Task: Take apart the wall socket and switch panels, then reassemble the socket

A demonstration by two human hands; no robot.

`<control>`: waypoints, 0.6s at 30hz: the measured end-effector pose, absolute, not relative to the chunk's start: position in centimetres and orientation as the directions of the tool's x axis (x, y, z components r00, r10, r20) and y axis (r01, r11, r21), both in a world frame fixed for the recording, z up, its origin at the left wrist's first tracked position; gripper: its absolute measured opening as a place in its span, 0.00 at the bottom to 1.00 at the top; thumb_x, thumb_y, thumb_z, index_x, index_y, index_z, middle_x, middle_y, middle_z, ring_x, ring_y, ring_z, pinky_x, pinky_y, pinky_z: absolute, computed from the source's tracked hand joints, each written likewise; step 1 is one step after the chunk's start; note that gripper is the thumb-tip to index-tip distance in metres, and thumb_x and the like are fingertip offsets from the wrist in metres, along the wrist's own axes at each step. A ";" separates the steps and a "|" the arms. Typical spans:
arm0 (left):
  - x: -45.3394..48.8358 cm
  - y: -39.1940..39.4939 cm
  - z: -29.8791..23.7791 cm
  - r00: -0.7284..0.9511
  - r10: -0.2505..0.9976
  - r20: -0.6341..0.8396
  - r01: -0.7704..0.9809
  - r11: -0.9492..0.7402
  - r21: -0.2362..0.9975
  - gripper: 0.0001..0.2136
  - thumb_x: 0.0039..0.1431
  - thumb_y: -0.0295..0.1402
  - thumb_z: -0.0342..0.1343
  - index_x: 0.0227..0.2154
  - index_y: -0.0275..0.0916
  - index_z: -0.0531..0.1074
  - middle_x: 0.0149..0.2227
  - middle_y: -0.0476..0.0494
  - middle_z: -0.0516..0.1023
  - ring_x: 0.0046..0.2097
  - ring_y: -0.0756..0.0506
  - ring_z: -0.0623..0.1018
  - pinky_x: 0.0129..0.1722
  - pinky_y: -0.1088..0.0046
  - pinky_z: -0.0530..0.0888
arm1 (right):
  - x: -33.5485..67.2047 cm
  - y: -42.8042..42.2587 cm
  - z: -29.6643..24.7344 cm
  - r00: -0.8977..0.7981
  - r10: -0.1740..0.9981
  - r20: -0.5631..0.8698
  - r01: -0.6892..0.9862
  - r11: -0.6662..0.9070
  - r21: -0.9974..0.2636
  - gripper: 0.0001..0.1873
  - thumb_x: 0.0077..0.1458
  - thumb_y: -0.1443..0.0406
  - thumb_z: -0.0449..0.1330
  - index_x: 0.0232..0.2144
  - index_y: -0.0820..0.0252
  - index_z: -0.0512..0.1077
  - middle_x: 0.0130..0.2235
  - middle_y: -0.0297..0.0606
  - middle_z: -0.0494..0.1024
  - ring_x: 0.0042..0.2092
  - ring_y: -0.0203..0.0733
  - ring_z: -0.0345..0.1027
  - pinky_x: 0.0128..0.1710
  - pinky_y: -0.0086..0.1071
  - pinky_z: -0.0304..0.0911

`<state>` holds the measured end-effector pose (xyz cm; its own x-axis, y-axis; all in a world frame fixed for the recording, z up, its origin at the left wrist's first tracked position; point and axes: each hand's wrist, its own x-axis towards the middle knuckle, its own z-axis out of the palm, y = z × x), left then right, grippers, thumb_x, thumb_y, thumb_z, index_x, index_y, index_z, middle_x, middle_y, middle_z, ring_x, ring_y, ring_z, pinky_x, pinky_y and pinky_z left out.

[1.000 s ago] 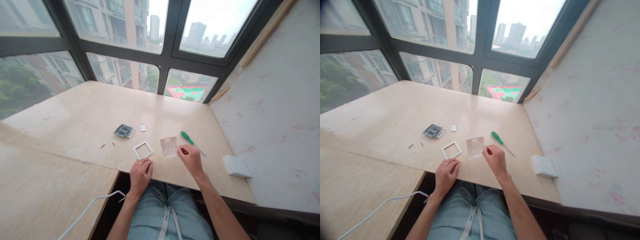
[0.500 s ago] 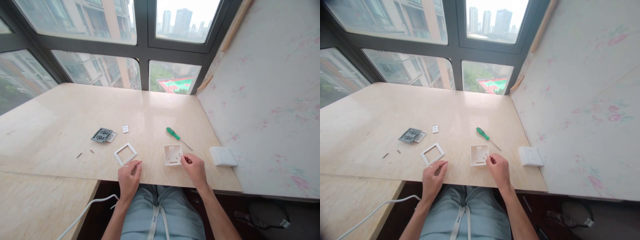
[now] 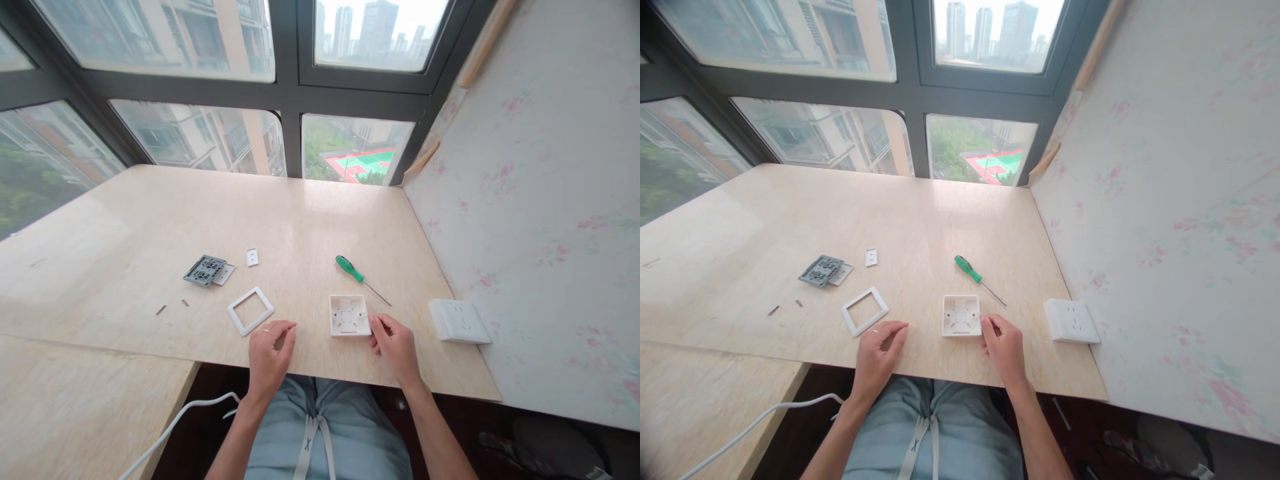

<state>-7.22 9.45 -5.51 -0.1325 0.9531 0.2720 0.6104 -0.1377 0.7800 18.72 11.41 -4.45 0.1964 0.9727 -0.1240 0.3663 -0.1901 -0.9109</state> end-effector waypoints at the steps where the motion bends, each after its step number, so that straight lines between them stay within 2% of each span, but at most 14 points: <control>1: -7.0 9.6 -5.4 -0.131 0.955 0.265 0.604 -0.135 0.786 0.09 0.63 0.37 0.54 0.35 0.41 0.78 0.37 0.46 0.81 0.41 0.44 0.78 0.45 0.63 0.70 | 18.9 11.4 -4.6 0.201 0.970 -0.138 0.319 -0.198 -0.927 0.27 0.57 0.46 0.57 0.36 0.65 0.76 0.22 0.36 0.72 0.21 0.39 0.67 0.18 0.29 0.63; 5: -5.7 10.7 -5.3 -0.076 0.964 0.254 0.605 -0.158 0.780 0.09 0.64 0.36 0.52 0.35 0.41 0.77 0.38 0.45 0.81 0.42 0.43 0.78 0.45 0.62 0.68 | 19.5 11.1 -5.5 0.186 0.975 -0.122 0.212 -0.161 -0.964 0.28 0.57 0.46 0.59 0.44 0.66 0.74 0.26 0.37 0.74 0.22 0.39 0.69 0.18 0.30 0.66; 8: -5.0 11.3 -5.5 -0.022 0.963 0.270 0.643 -0.193 0.741 0.09 0.65 0.35 0.52 0.35 0.41 0.77 0.38 0.46 0.80 0.42 0.43 0.78 0.45 0.61 0.66 | 19.8 10.5 -6.0 0.167 0.984 -0.054 0.198 -0.087 -0.976 0.25 0.58 0.50 0.60 0.45 0.66 0.73 0.28 0.38 0.75 0.24 0.39 0.70 0.21 0.30 0.68; 18: -4.8 10.0 -6.0 0.012 0.928 0.374 0.709 -0.271 0.651 0.06 0.65 0.32 0.53 0.38 0.42 0.76 0.41 0.46 0.80 0.44 0.44 0.77 0.47 0.61 0.66 | 20.3 9.4 -6.8 0.154 0.988 -0.002 0.330 -0.053 -0.942 0.19 0.59 0.55 0.59 0.44 0.64 0.75 0.35 0.43 0.79 0.30 0.41 0.74 0.28 0.33 0.72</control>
